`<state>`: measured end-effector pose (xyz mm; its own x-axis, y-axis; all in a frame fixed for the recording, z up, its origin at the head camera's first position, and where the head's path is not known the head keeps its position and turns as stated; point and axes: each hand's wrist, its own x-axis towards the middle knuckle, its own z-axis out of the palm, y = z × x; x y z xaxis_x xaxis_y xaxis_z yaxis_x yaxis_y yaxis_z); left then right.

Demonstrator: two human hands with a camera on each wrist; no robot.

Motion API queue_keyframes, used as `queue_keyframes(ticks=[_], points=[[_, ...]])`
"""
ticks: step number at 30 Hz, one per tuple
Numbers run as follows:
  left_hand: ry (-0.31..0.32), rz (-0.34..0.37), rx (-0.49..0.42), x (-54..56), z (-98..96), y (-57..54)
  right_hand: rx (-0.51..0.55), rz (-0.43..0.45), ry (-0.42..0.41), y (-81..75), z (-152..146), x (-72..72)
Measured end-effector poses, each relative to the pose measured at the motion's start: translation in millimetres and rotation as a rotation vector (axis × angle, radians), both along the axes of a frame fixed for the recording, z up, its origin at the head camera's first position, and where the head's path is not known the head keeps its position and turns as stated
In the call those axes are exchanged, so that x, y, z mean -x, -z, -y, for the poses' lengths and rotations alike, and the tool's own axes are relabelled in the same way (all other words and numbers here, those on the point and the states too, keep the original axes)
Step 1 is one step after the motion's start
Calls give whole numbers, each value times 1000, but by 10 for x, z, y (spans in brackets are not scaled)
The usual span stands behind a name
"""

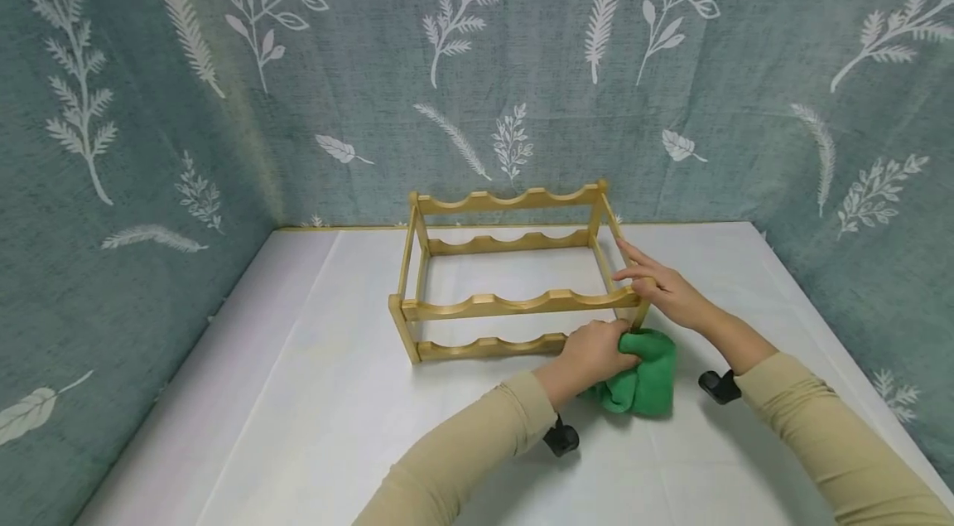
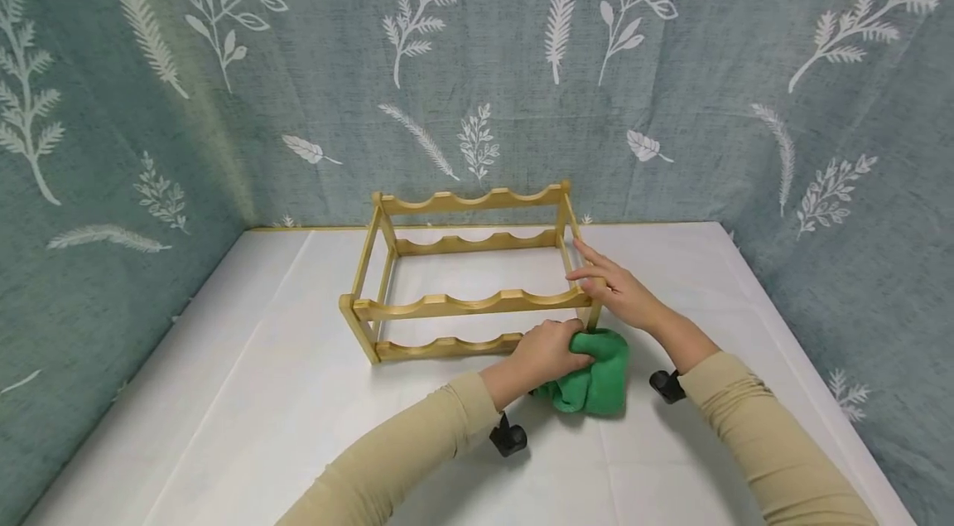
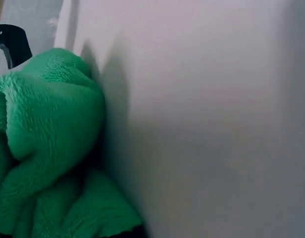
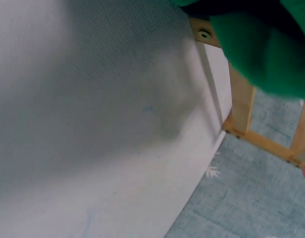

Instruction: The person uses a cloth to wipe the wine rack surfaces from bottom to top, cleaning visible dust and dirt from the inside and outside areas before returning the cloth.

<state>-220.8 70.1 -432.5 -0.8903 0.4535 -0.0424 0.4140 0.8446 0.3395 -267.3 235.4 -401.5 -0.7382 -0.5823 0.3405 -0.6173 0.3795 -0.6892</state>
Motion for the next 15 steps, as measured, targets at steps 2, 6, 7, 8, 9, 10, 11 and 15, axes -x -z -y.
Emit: queue_keyframes(ticks=[2,6,7,8,9,10,11,15], points=[[-40,23,-12,5,55,17,-1,-6,-1,-6,7,12],[-101,30,-55,-17,230,51,-2,12,2,-7,15,28],[-112,28,-53,-25,275,55,-4,17,5,-6,16,28],[-118,23,-57,-34,319,58,-7,19,11,-2,16,28],[-121,14,-52,-47,357,55,-9,25,15,-3,16,25],[-122,8,-44,-62,392,49,-11,29,18,-5,17,21],[-122,0,-35,-75,421,46,-13,32,19,-8,17,14],[-108,-32,-34,-129,543,39,-13,42,19,-15,25,-7]])
